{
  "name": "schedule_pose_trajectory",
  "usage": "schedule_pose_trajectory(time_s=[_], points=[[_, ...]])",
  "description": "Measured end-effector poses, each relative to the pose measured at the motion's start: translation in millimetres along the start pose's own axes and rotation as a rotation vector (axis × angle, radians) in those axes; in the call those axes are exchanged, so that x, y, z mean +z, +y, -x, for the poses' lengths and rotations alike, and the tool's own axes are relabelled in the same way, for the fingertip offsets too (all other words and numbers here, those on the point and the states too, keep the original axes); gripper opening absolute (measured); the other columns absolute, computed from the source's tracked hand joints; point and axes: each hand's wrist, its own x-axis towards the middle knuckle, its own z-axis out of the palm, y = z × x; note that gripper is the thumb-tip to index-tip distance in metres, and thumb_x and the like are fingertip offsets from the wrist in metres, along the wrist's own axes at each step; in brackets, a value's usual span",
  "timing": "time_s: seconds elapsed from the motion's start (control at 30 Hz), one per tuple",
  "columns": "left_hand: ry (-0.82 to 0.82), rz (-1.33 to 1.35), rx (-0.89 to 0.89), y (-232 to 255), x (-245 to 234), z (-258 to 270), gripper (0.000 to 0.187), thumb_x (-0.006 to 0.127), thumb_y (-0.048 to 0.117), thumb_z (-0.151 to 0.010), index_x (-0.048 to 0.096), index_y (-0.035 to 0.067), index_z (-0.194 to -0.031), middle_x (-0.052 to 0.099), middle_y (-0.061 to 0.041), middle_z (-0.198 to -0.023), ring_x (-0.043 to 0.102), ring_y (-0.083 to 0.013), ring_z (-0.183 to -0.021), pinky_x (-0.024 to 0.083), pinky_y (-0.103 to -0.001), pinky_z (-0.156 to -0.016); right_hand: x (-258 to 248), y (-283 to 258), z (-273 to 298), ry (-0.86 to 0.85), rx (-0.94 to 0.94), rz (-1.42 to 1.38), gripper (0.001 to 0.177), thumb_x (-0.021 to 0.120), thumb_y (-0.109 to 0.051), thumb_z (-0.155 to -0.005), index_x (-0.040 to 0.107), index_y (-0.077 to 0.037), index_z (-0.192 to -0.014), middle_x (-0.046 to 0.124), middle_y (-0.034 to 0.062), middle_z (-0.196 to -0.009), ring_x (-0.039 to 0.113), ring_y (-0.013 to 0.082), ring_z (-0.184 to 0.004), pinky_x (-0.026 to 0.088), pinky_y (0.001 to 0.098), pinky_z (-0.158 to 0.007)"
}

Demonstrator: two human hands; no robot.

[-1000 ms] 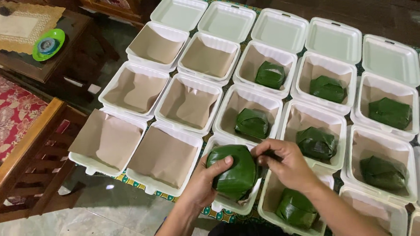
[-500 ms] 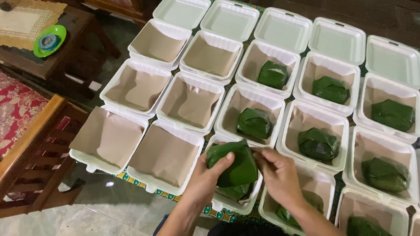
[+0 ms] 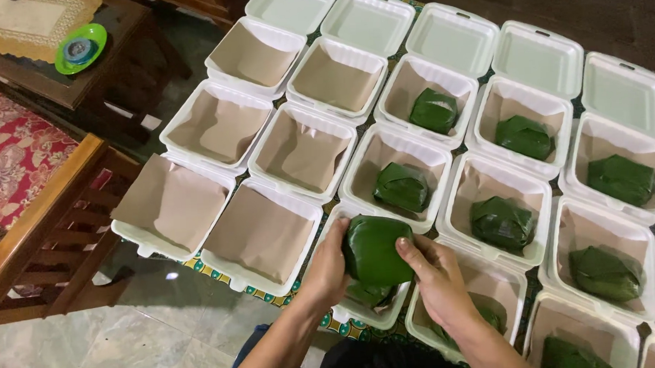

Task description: Wrapping portions of white rice in banana leaves and placing them in styrofoam containers.

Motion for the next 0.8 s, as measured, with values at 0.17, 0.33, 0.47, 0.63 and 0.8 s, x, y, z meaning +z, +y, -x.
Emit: schedule_pose_trajectory(time_s=[0.17,0.33,0.47,0.63,0.8], points=[[-0.123,0.047,0.090,8.3,-5.0,4.4,0.031,0.053,0.032,-0.107,0.065,0.005,-0.116,0.069,-0.001,-0.097,0.064,-0.0104,-0.086,0.055,-0.027,-0.078,3.7,-3.0,-1.0,0.026,-0.018,0.025,0.037,0.066,-0.027,-0.098,0.072,0.006,-0.115,0.073,0.0057,-0.104,0.060,0.0114,-0.096,0.048,0.0286,-0.091],[-0.072,-0.099,0.195,-6.9,-27.7,-12.3,0.040,0.061,0.036,-0.112,0.064,-0.003,-0.104,0.061,0.001,-0.084,0.054,-0.0085,-0.071,0.044,-0.025,-0.059,21.7,-9.5,1.8,0.000,-0.108,0.170,0.040,0.063,-0.030,-0.099,0.070,0.004,-0.121,0.074,0.0053,-0.107,0.061,0.0103,-0.097,0.051,0.0282,-0.090],[-0.009,-0.217,0.227,9.6,-18.6,3.8,0.045,0.052,0.042,-0.106,0.071,0.002,-0.110,0.065,0.003,-0.083,0.054,-0.0055,-0.071,0.046,-0.022,-0.060,32.2,-15.5,-1.9,0.035,-0.112,0.299,0.042,0.064,-0.031,-0.098,0.069,0.002,-0.123,0.074,0.0050,-0.108,0.062,0.0097,-0.096,0.051,0.0273,-0.089],[-0.106,-0.212,0.335,26.7,-34.8,3.9,0.032,0.066,0.031,-0.103,0.062,0.002,-0.116,0.070,-0.002,-0.092,0.063,-0.0088,-0.083,0.054,-0.025,-0.071,27.9,2.8,-22.9,0.038,0.068,0.183,0.041,0.061,-0.033,-0.100,0.071,0.002,-0.120,0.072,0.0052,-0.102,0.061,0.0115,-0.089,0.051,0.0284,-0.078],[-0.020,-0.511,0.268,76.9,-75.2,12.0,0.034,0.069,0.035,-0.094,0.071,0.006,-0.110,0.075,-0.004,-0.088,0.067,-0.0120,-0.079,0.055,-0.026,-0.070,60.0,-4.3,-41.0,-0.285,-0.030,0.356,0.033,0.067,-0.021,-0.099,0.072,0.006,-0.117,0.072,0.0071,-0.098,0.065,0.0120,-0.085,0.054,0.0268,-0.077]])
